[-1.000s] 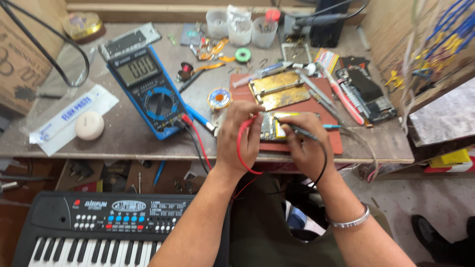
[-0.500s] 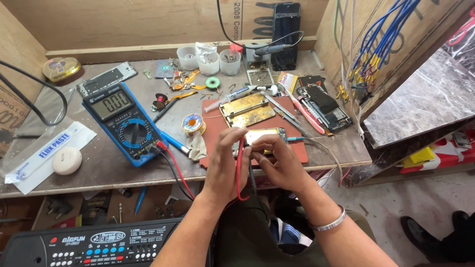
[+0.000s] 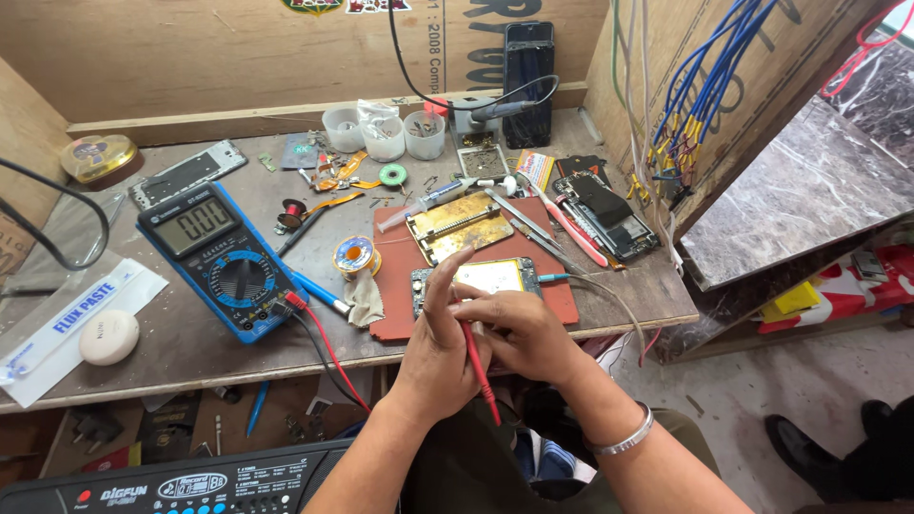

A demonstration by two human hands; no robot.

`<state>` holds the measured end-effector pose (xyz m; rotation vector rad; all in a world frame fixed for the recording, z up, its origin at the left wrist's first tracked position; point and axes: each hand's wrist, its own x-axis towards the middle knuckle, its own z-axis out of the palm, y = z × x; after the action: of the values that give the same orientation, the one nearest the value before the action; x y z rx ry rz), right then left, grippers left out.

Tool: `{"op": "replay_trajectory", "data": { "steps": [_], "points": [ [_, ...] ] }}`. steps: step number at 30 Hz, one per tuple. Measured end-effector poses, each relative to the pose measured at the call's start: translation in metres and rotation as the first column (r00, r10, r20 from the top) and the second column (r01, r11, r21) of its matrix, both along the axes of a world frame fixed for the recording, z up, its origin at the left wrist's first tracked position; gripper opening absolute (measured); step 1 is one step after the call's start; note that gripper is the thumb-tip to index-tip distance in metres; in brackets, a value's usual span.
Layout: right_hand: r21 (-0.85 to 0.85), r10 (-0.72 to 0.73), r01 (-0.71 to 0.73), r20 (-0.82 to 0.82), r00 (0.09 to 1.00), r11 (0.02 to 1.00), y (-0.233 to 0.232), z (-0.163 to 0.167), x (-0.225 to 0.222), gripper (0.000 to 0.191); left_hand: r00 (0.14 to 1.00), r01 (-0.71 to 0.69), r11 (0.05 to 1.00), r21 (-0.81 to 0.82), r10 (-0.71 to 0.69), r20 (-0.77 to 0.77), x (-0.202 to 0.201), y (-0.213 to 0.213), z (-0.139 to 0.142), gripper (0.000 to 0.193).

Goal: The person sits at a repair workbench and uses multimeter probes to test points on a disassembled phone motherboard with battery attached, repositioning the probes across different components while reading the multimeter display.

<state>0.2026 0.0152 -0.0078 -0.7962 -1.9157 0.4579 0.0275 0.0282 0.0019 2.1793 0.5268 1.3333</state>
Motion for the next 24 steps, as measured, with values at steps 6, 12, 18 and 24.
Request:
{"op": "replay_trajectory", "data": {
  "steps": [6,12,18,24],
  "points": [
    [-0.040,-0.049,0.049,0.009,0.999,0.998,0.002,-0.014,0.003,0.034,0.993,-0.085,0.996,-0.033,0.082,-0.086,0.004,-0.001,-0.003,0.099],
    [-0.127,-0.035,0.018,-0.138,0.990,0.992,-0.001,-0.018,0.001,0.031,0.970,-0.229,0.968,0.099,0.235,-0.059,-0.002,-0.001,0.003,0.092],
    [-0.174,-0.111,0.033,-0.463,0.879,0.984,0.008,-0.023,0.000,0.022,0.973,-0.219,0.966,0.134,0.227,-0.045,-0.013,0.001,0.014,0.079],
    [-0.152,-0.106,0.013,-0.619,0.778,0.988,0.013,-0.030,0.012,0.054,0.991,0.071,0.996,0.049,-0.065,-0.114,-0.020,-0.001,0.018,0.057]
  ]
}}
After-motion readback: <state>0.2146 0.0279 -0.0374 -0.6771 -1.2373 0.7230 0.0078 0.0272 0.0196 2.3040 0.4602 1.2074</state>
